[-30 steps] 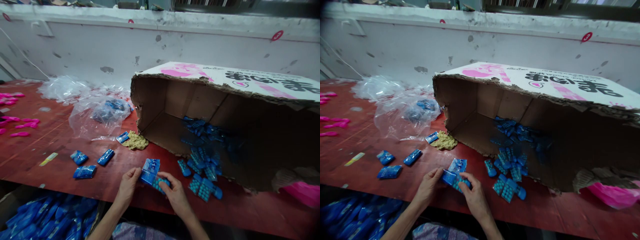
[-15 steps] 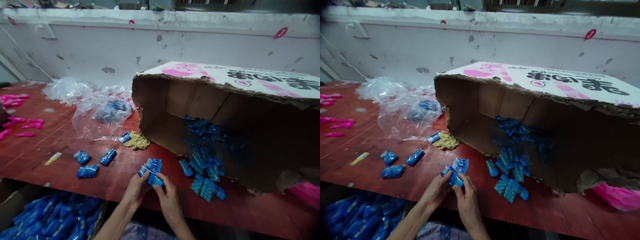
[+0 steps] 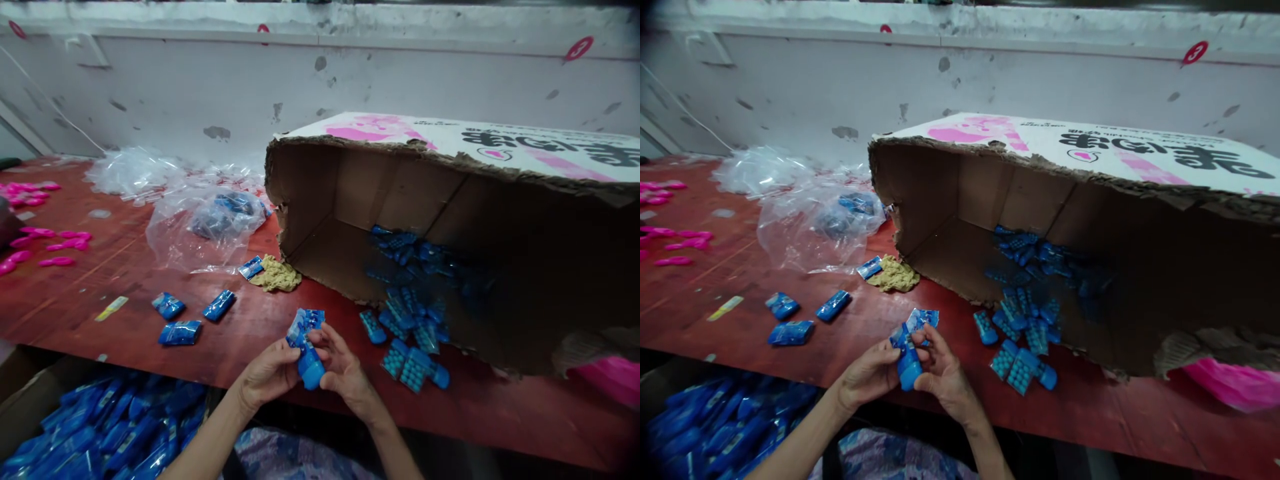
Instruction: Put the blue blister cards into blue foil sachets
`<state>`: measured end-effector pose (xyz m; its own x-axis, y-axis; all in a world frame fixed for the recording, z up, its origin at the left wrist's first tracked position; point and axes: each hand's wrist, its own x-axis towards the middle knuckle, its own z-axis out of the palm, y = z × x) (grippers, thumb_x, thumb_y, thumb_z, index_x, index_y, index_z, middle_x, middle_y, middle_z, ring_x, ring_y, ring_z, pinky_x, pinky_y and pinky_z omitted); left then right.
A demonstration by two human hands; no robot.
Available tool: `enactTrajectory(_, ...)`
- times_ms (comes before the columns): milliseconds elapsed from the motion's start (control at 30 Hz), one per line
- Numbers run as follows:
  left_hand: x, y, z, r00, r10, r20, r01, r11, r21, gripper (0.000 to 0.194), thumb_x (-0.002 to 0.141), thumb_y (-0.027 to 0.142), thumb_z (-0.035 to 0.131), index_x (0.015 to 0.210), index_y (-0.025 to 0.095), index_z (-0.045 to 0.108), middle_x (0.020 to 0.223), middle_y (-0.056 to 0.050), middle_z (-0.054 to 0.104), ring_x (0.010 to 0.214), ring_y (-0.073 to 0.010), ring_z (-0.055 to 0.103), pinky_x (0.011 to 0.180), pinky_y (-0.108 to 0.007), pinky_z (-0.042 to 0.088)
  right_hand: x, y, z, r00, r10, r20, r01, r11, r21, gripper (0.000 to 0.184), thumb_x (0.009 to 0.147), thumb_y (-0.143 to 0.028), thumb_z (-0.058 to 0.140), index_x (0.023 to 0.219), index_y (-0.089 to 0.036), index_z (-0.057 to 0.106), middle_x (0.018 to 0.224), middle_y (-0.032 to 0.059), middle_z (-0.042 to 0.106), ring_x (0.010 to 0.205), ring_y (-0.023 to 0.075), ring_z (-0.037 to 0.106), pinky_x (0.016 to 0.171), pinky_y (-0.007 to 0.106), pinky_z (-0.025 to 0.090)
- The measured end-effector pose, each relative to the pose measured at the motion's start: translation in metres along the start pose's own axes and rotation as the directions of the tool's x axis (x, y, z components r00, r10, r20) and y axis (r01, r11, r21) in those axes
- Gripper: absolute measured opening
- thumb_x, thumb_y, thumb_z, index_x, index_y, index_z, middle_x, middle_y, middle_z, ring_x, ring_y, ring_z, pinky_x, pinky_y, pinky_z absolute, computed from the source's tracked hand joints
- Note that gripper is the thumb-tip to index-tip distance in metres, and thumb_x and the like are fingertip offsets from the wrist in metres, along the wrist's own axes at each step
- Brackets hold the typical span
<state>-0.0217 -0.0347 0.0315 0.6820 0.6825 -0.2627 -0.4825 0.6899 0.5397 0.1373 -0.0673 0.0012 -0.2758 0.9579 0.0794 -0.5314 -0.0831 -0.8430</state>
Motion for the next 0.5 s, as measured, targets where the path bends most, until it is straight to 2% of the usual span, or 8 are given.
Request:
enactTrajectory(100, 0.002, -0.004, -0.001, 0.999, 0.004, 0.035, -0.004, 1.0, -0.008, 0.026, 0.074, 0.011, 0.055, 0.1, 0.011, 0.062, 0.085, -0.01, 0.071, 0.081, -0.0197, 0.065, 0.075, -0.029, 0.047, 0.0, -0.003, 0.001, 1.0, 0.017, 0.001, -0.017, 0.999, 0.033, 0.071, 0.057, -0.039, 0.078, 0.121, -0.039, 0.047, 0.124, 0.0009, 0.051, 0.113, 0.0191, 0.047, 0.09, 0.032, 0.041)
enactTrajectory(233, 0.003, -0.009, -0.001, 1.0, 0.019, 0.018, -0.019, 0.999, -0.028, 0.025, 0.074, 0.013, 0.058, 0.099, 0.012, 0.063, 0.087, -0.008, 0.071, 0.084, -0.0182, 0.065, 0.077, -0.028, 0.046, -0.002, -0.003, -0.002, 1.0, 0.016, -0.001, -0.016, 0.999, 0.03, 0.07, 0.057, -0.041, 0.077, 0.121, -0.038, 0.047, 0.121, 0.0014, 0.052, 0.108, 0.0185, 0.051, 0.083, 0.029, 0.044)
enactTrajectory(500, 0.001, -0.024, 0.009, 0.987, 0.046, -0.156, -0.055, 0.997, -0.052, 0.028, 0.07, 0.018, 0.065, 0.097, 0.012, 0.063, 0.086, -0.005, 0.07, 0.078, -0.0134, 0.064, 0.075, -0.023, 0.047, -0.007, -0.004, -0.002, 1.0, 0.003, -0.011, -0.004, 0.998, -0.06, 0.063, 0.068, -0.045, 0.068, 0.125, -0.033, 0.044, 0.113, 0.0038, 0.053, 0.094, 0.0163, 0.056, 0.078, 0.027, 0.045)
